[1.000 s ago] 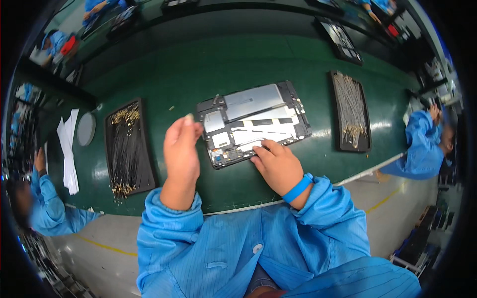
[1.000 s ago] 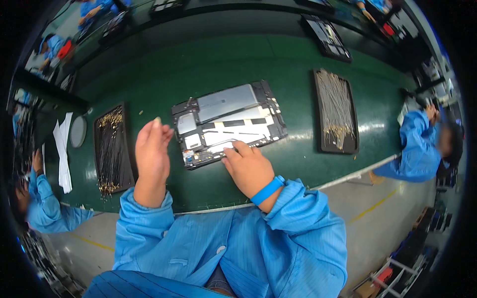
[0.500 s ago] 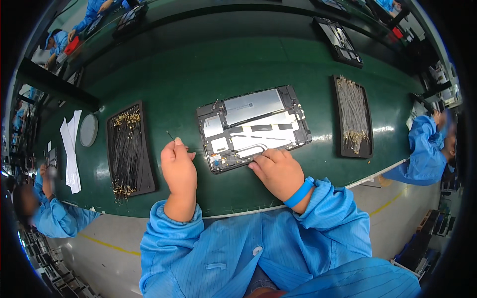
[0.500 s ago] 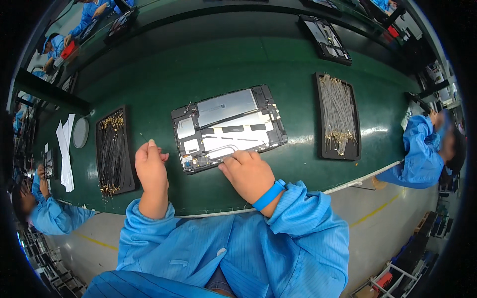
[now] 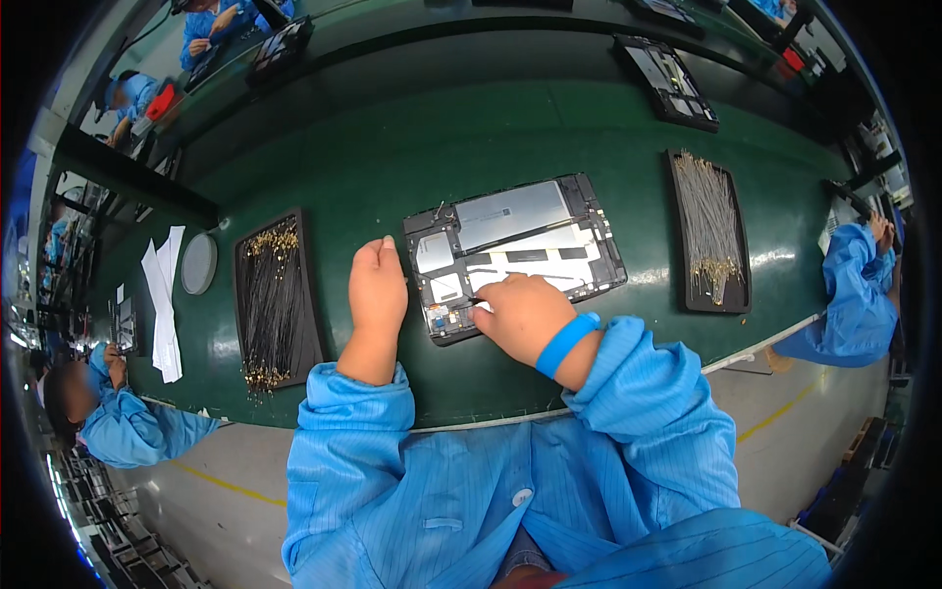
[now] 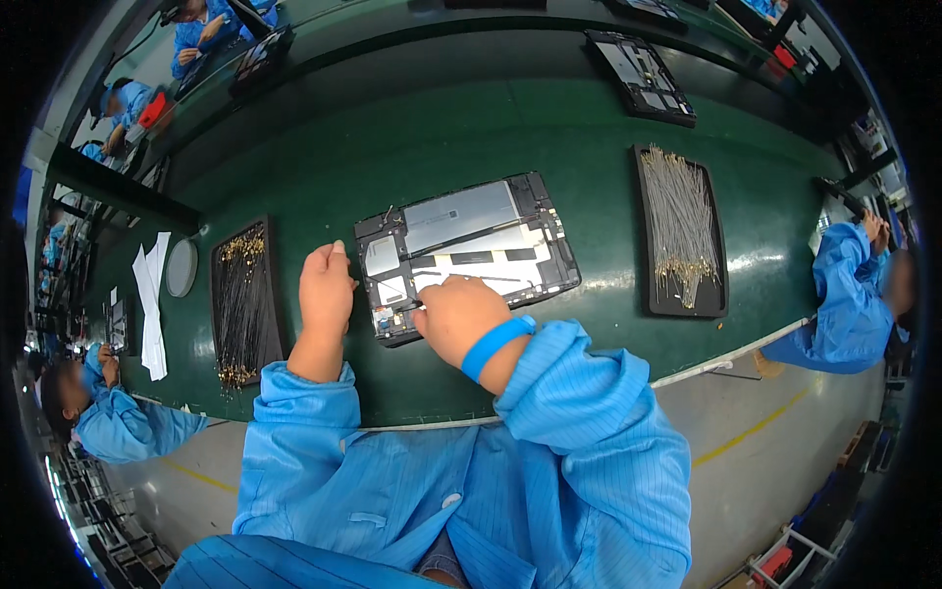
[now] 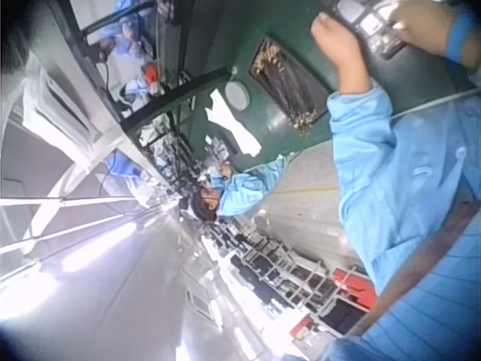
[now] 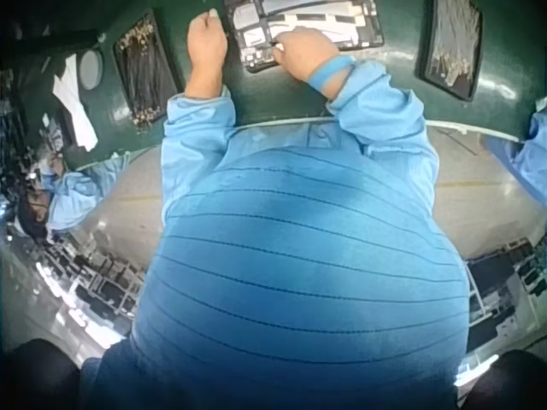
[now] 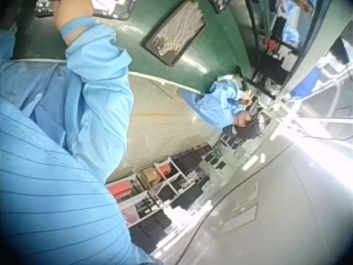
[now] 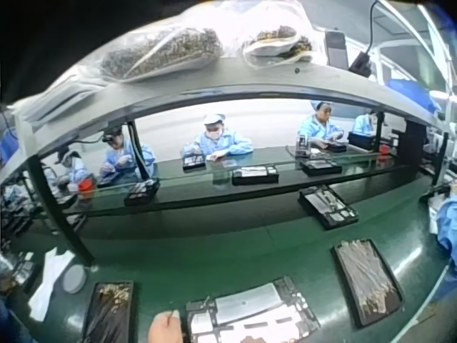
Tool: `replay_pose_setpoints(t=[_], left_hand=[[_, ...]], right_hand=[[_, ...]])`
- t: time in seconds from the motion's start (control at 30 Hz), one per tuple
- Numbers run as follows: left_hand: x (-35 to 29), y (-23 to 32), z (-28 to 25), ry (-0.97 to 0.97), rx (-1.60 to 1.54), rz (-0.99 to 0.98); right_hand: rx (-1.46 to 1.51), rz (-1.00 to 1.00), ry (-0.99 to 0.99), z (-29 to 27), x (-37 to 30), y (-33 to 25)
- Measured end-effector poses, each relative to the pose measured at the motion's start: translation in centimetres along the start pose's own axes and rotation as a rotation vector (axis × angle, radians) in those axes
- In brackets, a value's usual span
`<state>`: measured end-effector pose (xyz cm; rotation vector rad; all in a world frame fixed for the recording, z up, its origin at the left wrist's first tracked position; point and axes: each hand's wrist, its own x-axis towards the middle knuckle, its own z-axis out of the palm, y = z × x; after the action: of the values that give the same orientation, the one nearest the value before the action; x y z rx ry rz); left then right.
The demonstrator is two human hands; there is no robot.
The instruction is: Assembling the internal components of a tablet or laptop device on a factory production line.
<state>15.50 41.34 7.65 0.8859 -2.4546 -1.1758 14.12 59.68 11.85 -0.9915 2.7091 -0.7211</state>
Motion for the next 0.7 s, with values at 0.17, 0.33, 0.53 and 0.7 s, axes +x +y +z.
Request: replay_pose_setpoints(t=[0.17,0.33,0.53,0.7], left_hand=[[-0.9,2.0,-0.7,0.013,-0.523,-0.078],[-1.1,3.1,-1.4,-0.051,-0.659,-0.031],[0.0,4.3,0.4,-0.076,-0.516,-0.006],[-0.2,2.2,1.0,0.160,-0.156,0.021]], right_hand=[[0.025,0.204,-0.461,-1.0,3.4,0.4],[0.008,0.016,-0.553,-1.4,4.8,1.0],[0.114,0.118,-0.526,-1.6,3.6,0.9],[0.240,0.095,-0.271,-0.4,2.3,2.2]])
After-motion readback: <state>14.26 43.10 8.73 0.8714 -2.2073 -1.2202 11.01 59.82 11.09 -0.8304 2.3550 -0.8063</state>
